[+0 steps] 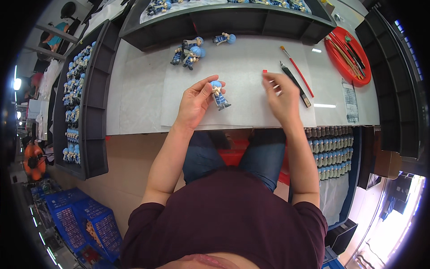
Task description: The person assembles small blue and white figurines by hand at a workbench. They pick up individual parts, fit them together, and place the completed figures into a tray. The process is repeated for multiple units, with the person handling the small components carefully.
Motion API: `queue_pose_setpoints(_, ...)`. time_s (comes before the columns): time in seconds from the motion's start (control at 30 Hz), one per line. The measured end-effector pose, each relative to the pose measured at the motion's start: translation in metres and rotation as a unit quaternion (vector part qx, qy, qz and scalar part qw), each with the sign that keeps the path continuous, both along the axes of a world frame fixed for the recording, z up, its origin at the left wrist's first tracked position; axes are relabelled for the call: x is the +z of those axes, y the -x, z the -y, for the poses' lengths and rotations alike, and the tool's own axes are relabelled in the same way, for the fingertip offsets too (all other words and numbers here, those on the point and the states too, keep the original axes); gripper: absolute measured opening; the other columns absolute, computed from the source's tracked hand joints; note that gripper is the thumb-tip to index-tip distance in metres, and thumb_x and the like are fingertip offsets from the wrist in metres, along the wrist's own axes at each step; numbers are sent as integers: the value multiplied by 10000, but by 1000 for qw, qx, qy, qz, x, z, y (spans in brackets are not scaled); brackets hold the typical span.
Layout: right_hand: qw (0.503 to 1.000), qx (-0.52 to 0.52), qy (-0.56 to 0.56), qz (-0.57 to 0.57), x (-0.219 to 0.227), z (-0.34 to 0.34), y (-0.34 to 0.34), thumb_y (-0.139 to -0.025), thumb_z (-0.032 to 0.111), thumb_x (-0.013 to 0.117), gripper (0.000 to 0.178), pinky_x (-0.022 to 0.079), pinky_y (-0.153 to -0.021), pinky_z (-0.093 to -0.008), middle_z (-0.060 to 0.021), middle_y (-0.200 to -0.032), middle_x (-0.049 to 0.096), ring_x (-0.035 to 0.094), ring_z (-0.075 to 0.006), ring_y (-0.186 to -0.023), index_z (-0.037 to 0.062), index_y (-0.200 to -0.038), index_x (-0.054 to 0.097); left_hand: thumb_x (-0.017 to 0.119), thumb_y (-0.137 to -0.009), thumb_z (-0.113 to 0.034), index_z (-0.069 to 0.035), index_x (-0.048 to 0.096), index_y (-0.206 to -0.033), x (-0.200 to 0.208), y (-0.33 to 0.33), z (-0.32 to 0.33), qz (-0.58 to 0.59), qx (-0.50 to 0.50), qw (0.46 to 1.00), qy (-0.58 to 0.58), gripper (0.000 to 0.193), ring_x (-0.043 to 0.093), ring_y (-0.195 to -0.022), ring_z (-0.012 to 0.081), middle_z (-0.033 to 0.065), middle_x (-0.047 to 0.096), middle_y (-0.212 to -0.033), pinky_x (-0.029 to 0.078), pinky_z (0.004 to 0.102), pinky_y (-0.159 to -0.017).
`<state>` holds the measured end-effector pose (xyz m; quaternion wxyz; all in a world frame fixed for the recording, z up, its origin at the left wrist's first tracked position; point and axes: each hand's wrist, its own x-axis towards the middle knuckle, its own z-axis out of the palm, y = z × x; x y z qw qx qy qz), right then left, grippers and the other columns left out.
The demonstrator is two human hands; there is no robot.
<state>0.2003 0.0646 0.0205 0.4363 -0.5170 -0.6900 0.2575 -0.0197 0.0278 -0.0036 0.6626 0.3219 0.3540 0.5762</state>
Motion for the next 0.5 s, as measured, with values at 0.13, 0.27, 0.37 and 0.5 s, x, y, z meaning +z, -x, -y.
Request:
queue_pose_setpoints(0.13, 931, 198, 227, -206, -8, 29, 35, -890, 127, 542, 298, 477, -673, -235, -106, -938, 628, 607, -138, -807, -4, -1155, 507, 553, -883, -180, 17, 534, -1149, -1, -2, 0, 11, 1, 1000, -17, 331, 586, -904, 169, 143, 608, -1036, 469, 288, -818)
queue_pose_setpoints(0.27, 901, 215, 274, -258, -12, 38, 53, -914, 146, 502, 326, 484, -666, -237, -116, -900, 622, 608, -135, -781, -10, -1197, 454, 555, -882, -192, 14, 550, -1130, 0, -1, 0, 8, 7, 1000, -9, 322, 581, -912, 164, 136, 612, -1025, 465, 290, -828)
queue_pose_setpoints(0.37, 904, 200, 252, -283, -15, 40, 57, -921, 159, 490, 324, 488, -662, -237, -118, -871, 618, 610, -136, -764, -23, -1187, 453, 551, -884, -206, 13, 555, -1122, 0, 1, 1, 9, 7, 1000, -3, 324, 584, -913, 163, 131, 616, -1019, 465, 293, -831)
queue_pose_setpoints(0.5, 904, 189, 234, -303, -16, 43, 58, -916, 158, 502, 330, 494, -639, -238, -126, -856, 616, 609, -140, -763, -27, -1183, 443, 536, -893, -219, 16, 550, -1128, -3, 2, 0, 5, 4, 1000, 2, 333, 587, -914, 161, 128, 618, -1020, 470, 294, -825)
